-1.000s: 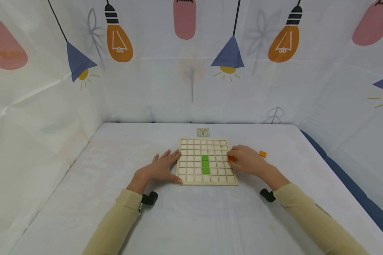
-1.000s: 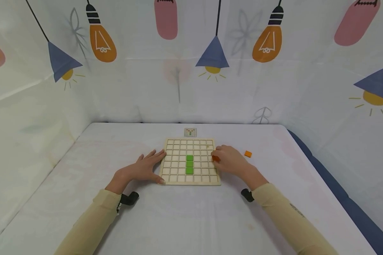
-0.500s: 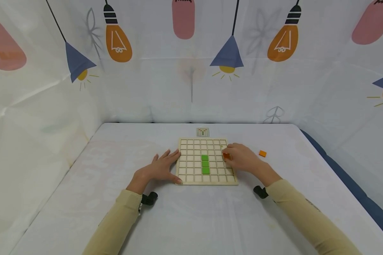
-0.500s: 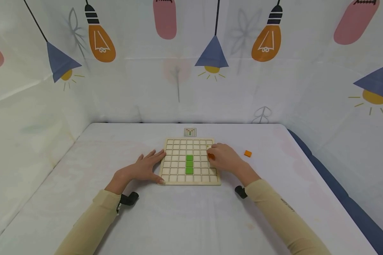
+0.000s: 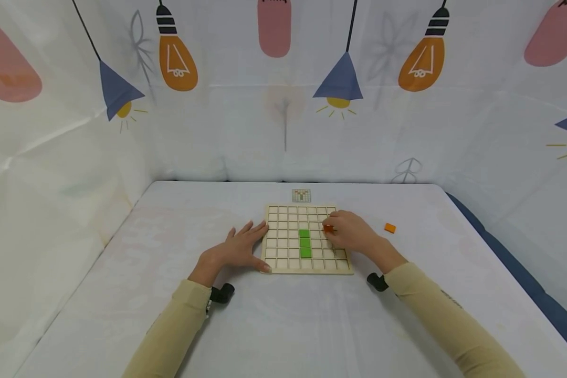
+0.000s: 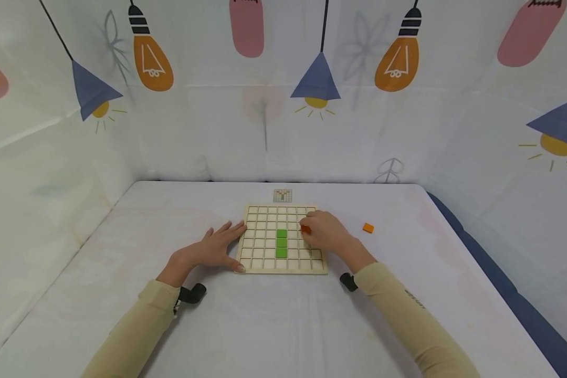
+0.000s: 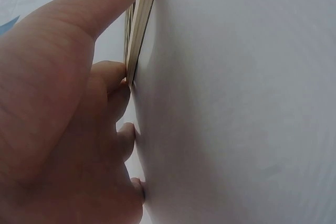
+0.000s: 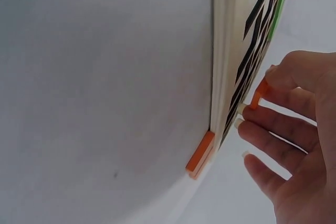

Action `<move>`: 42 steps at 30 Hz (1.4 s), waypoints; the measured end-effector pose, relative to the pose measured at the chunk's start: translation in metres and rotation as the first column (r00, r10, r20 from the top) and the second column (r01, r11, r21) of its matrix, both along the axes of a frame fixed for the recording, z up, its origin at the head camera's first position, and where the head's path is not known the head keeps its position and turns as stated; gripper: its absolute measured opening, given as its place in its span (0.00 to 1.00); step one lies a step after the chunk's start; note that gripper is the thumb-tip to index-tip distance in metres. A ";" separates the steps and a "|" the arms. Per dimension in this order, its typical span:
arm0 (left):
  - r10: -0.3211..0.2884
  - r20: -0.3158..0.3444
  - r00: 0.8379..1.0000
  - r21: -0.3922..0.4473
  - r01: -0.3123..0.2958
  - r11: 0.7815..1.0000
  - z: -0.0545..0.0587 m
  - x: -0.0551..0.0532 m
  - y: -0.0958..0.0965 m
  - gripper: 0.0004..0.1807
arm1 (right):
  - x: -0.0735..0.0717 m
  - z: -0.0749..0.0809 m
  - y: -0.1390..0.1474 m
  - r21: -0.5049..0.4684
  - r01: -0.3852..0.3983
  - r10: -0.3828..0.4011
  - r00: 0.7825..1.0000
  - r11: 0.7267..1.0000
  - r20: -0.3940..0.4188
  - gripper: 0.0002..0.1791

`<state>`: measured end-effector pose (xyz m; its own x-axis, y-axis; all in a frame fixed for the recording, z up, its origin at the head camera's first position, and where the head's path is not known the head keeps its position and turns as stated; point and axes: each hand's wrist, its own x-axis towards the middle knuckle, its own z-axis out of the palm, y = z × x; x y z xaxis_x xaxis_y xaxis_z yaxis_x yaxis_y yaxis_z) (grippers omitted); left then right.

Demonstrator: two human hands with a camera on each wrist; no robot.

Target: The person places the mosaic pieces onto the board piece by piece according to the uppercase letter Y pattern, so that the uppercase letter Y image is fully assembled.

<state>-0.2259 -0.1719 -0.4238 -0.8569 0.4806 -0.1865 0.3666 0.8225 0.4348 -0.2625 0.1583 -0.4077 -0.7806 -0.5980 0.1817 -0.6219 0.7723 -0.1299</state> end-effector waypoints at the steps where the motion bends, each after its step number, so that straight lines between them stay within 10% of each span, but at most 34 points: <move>1: 0.001 0.002 1.000 -0.004 -0.001 1.000 0.000 0.000 0.000 0.65 | -0.001 -0.001 -0.001 -0.004 -0.002 0.002 1.000 1.000 0.002 0.10; 42: -0.008 0.000 1.000 0.010 0.008 1.000 0.002 0.001 0.002 0.64 | -0.020 0.006 -0.045 0.054 0.039 -0.042 0.997 0.998 0.068 0.13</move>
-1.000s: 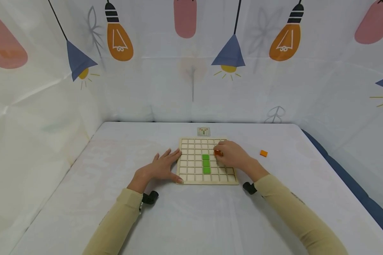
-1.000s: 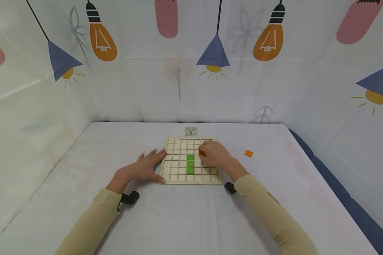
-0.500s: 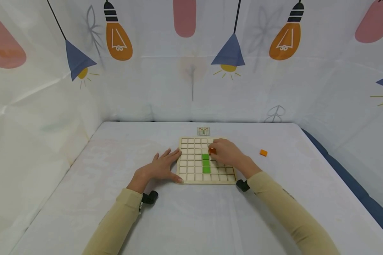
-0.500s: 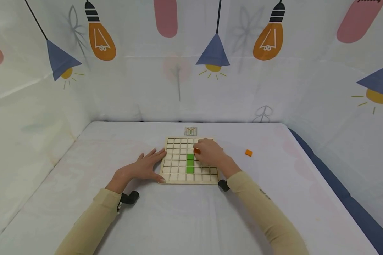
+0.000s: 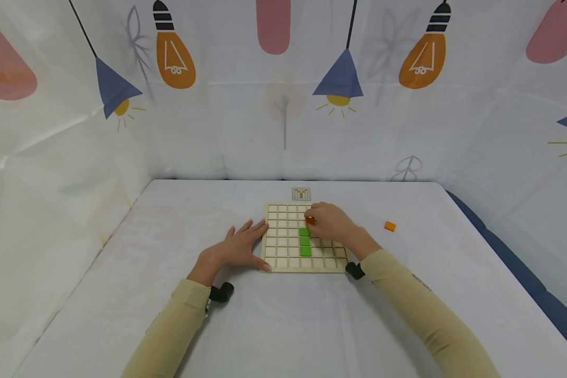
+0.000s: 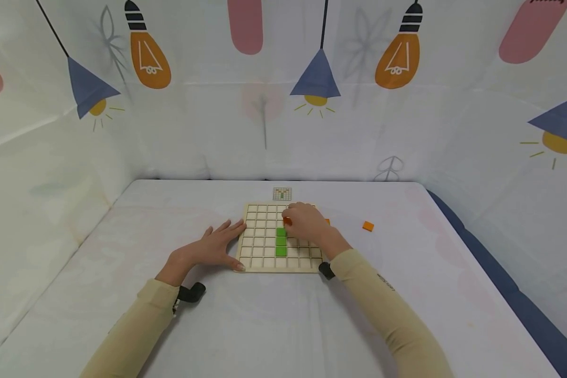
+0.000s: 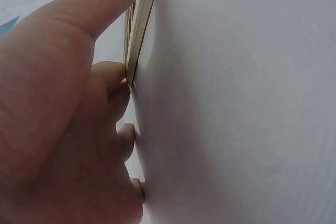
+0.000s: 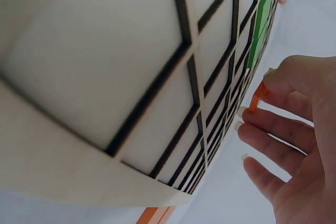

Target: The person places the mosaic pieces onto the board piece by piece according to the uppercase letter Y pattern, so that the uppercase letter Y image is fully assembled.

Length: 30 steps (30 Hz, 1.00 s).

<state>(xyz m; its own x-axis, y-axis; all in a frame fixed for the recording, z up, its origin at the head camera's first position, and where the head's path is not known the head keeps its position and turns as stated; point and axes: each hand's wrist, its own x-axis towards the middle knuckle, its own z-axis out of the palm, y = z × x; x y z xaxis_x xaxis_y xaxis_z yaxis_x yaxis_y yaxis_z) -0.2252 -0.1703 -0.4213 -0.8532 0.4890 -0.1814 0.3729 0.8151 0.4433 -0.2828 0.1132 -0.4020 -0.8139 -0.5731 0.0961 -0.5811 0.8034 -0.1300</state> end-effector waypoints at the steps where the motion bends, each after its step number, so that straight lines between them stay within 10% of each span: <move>1: 0.001 0.001 1.000 0.003 -0.001 1.000 0.000 0.000 0.000 0.64 | -0.001 0.000 -0.001 0.002 -0.001 0.001 1.000 1.000 -0.001 0.13; 30: 0.005 0.005 1.000 -0.016 -0.005 1.000 -0.001 -0.003 0.000 0.64 | -0.018 0.007 -0.035 0.010 -0.031 0.031 0.999 0.999 0.041 0.14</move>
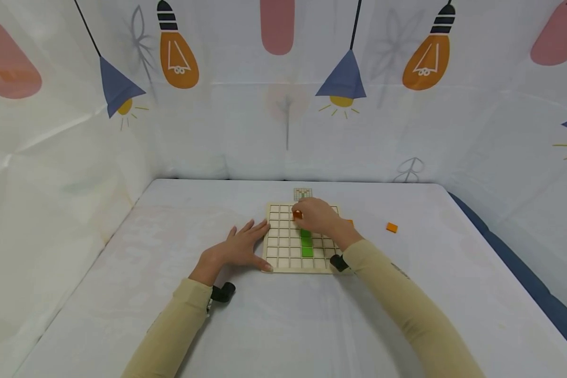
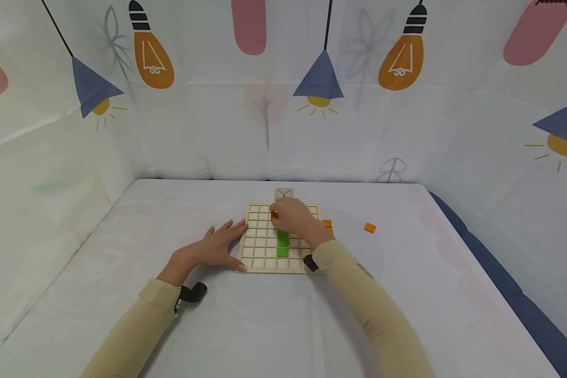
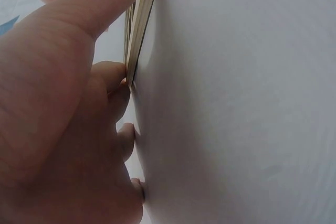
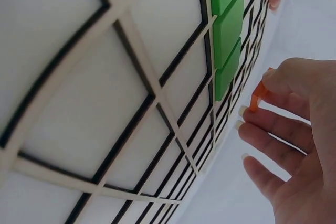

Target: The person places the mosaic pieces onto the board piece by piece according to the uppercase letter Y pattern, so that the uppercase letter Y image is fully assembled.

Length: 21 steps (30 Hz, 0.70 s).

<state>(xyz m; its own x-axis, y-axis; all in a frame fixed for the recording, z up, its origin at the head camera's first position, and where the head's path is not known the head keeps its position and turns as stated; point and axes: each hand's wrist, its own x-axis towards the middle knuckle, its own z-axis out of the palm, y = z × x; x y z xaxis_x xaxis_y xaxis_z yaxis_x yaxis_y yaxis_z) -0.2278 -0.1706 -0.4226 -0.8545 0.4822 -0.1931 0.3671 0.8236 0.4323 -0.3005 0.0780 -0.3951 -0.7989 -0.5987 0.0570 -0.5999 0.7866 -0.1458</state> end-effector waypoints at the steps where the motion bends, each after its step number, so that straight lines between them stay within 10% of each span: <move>1: 0.001 0.002 1.000 0.000 -0.001 1.000 0.000 0.000 0.000 0.64 | -0.001 0.000 -0.001 0.004 -0.003 0.003 1.000 1.000 -0.003 0.14; 21: 0.007 0.004 1.000 -0.011 -0.007 1.000 -0.001 0.000 0.000 0.65 | -0.009 -0.001 -0.022 0.066 0.022 -0.023 0.999 0.998 0.027 0.16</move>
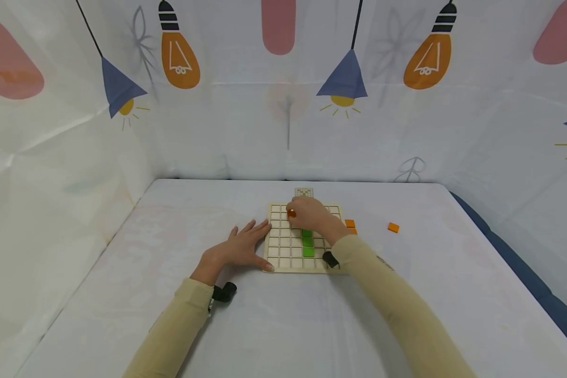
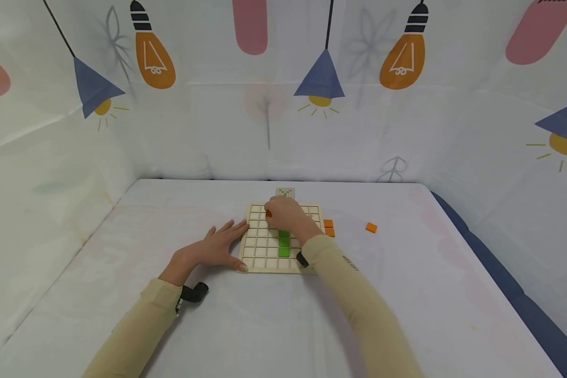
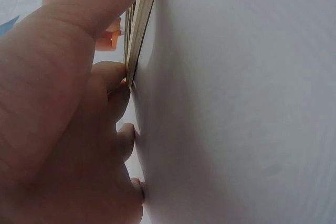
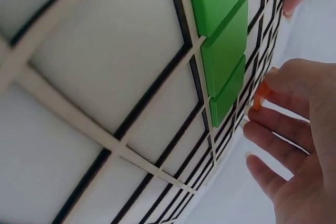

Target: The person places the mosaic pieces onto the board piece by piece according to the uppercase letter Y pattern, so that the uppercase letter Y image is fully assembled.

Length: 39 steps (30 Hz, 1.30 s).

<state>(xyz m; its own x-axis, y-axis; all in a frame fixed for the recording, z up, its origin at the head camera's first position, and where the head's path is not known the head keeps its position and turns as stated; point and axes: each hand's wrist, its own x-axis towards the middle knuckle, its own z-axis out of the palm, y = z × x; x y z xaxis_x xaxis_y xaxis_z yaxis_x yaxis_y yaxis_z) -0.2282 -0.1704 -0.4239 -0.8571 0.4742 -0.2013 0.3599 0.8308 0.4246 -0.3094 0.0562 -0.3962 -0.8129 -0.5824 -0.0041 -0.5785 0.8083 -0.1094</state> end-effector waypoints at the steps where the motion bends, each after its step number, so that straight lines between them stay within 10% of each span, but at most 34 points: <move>1: 0.000 0.000 1.000 -0.001 0.000 1.000 0.000 0.000 0.000 0.65 | 0.000 0.000 -0.001 0.002 0.000 0.000 1.000 1.000 0.000 0.16; 39: -0.006 0.002 1.000 -0.001 0.006 1.000 0.002 0.001 0.000 0.65 | -0.004 -0.005 -0.017 -0.013 -0.068 0.067 0.997 0.998 -0.041 0.10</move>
<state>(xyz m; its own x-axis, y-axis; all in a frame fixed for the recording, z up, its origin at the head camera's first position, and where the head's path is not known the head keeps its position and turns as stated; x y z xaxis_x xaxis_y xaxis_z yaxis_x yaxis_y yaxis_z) -0.2270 -0.1703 -0.4220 -0.8538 0.4791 -0.2037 0.3640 0.8290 0.4245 -0.3139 0.0392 -0.4010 -0.7710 -0.6358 0.0369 -0.6360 0.7657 -0.0957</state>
